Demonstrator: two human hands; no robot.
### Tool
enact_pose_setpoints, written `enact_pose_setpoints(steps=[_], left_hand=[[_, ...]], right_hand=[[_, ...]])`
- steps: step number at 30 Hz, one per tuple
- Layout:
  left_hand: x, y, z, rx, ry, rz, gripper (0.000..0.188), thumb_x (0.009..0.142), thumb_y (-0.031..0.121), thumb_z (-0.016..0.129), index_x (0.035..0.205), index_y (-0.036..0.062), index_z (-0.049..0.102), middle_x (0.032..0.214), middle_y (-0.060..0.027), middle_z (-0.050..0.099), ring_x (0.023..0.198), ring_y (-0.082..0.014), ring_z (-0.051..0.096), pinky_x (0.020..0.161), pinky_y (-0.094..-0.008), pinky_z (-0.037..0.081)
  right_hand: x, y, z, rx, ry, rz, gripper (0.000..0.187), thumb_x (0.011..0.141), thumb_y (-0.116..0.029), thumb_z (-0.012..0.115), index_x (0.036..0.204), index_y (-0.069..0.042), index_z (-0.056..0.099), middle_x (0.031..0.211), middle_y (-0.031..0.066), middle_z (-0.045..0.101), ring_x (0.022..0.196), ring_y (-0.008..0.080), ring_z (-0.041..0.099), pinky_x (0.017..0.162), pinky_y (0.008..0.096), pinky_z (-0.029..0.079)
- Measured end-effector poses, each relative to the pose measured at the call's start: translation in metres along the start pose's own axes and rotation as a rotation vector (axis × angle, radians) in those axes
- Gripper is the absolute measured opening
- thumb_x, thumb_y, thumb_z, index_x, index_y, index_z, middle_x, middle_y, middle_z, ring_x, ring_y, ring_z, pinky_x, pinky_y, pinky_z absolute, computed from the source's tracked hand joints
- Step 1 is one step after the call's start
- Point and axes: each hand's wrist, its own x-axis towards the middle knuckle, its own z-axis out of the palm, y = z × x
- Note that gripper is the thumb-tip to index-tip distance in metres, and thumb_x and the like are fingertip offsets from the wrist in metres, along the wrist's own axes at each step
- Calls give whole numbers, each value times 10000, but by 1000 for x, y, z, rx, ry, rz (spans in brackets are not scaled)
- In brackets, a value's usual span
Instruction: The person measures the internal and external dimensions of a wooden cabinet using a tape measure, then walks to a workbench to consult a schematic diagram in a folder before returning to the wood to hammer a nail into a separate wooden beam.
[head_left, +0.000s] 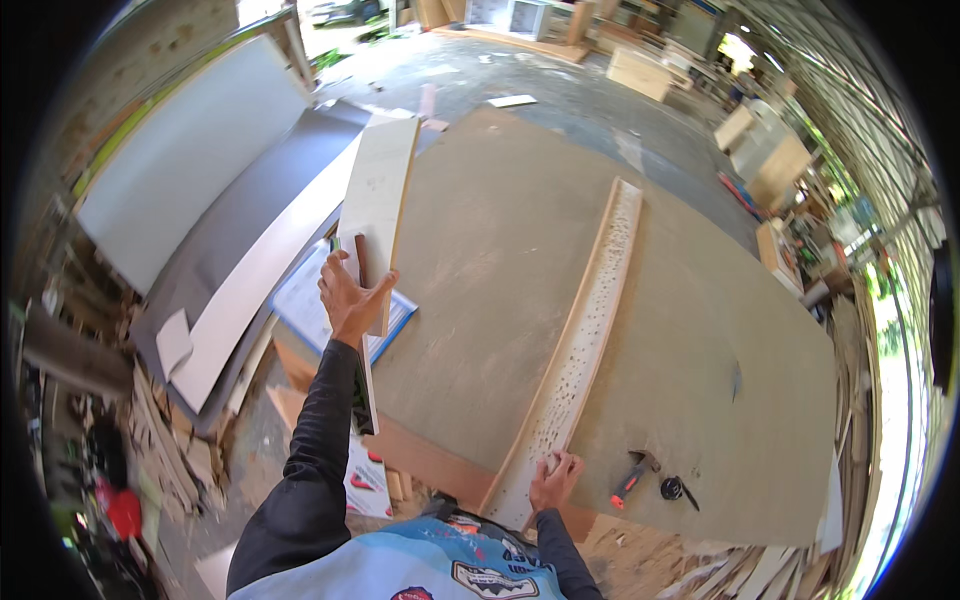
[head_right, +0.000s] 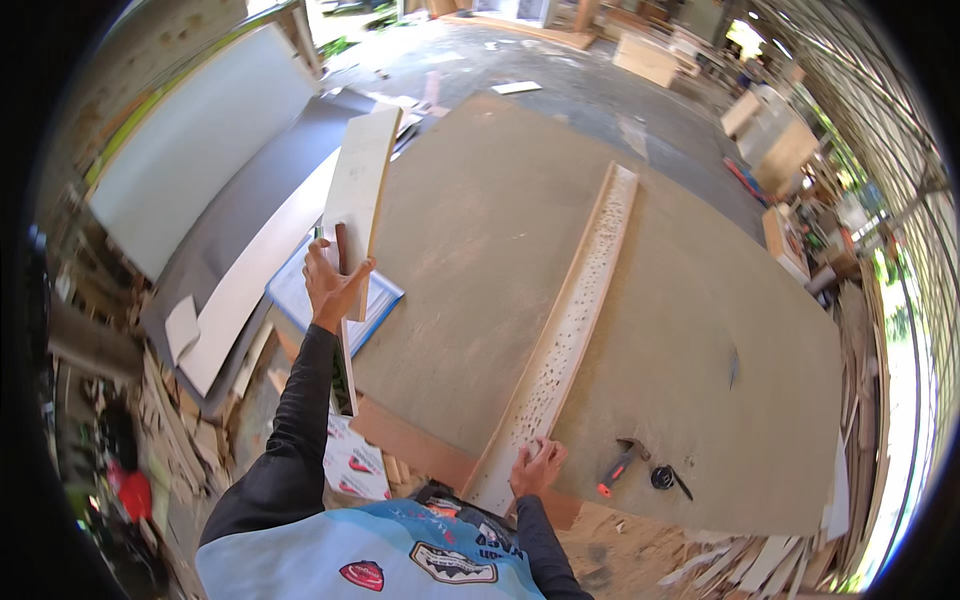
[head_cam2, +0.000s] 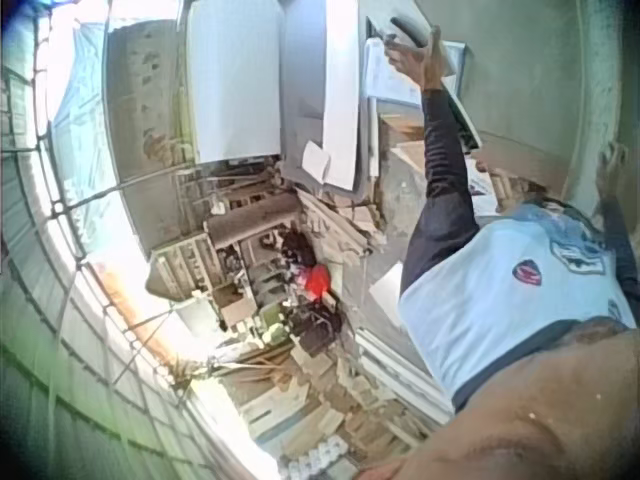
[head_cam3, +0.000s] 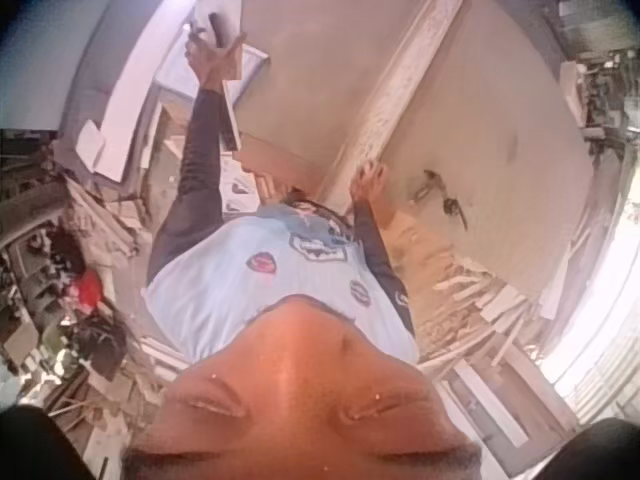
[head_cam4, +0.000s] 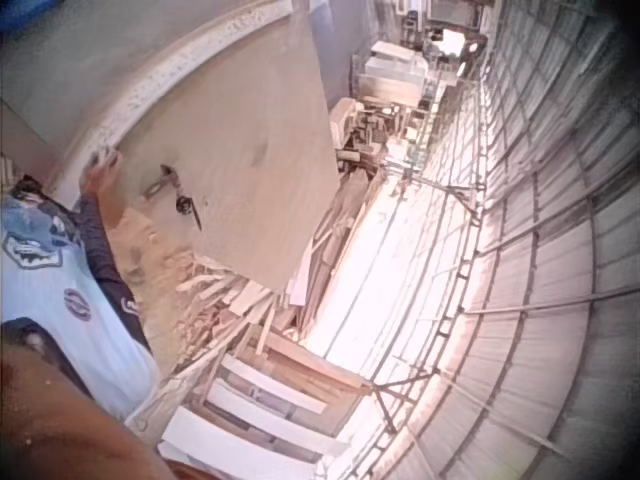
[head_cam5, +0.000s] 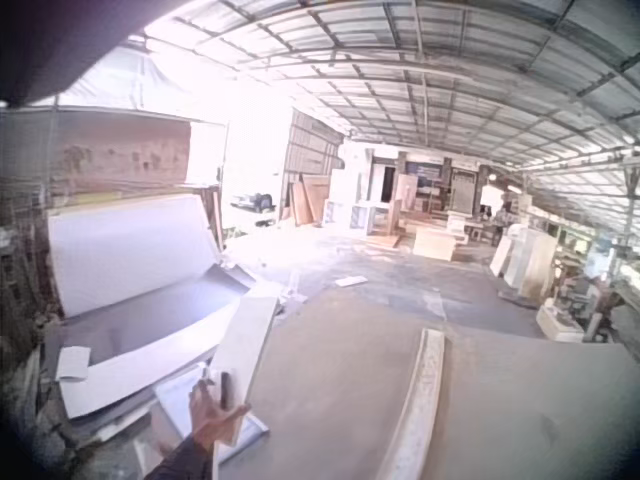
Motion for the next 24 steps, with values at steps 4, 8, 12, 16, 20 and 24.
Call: enact_pose_setpoints(steps=[4,8,12,16,20,24], left_hand=[[-97,-46,-49,112,72,-105,889,661,502,856,1292,66,406,1274,-173,469,1240,-390,418,1048,-515,342],[-214,-105,-97,259,188,-228,884,650,520,857,1269,49,436,1266,-176,478,1238,-391,426,1050,-515,341],[-343,-164,-140,311,339,-482,905,644,567,847,1275,63,437,1268,-184,498,1243,-400,437,1048,-527,338],[-465,-202,-179,431,340,-857,994,615,618,847,1324,68,419,1270,-258,521,1241,-446,472,1021,-564,372],[-560,-244,-205,546,271,-1213,1072,607,643,843,1388,65,390,1291,-299,504,1237,-478,483,1003,-610,385],[-602,-284,-209,603,169,-1452,1170,606,662,834,1477,69,325,1330,-316,478,1236,-483,491,995,-630,392]], right_hand=[[6,2,-2,-56,-4,-82,291,829,-168,670,1080,-64,566,1122,164,475,1064,374,526,912,486,432],[6,9,-1,-114,-26,-116,274,838,-178,664,1070,-73,564,1127,154,480,1054,346,554,867,494,446],[5,17,7,-151,-58,-115,324,857,-239,678,1129,-112,557,1153,137,479,1086,342,542,855,492,433],[7,21,7,-183,-46,-156,319,862,-222,677,1133,-105,557,1165,136,477,1079,343,548,841,498,435],[5,19,6,-184,-9,-219,322,859,-189,686,1139,-87,563,1182,131,474,1086,332,544,854,492,453],[-18,17,-3,-192,-67,-276,383,864,-207,671,1199,-58,561,1258,141,452,1200,332,483,971,489,402]])
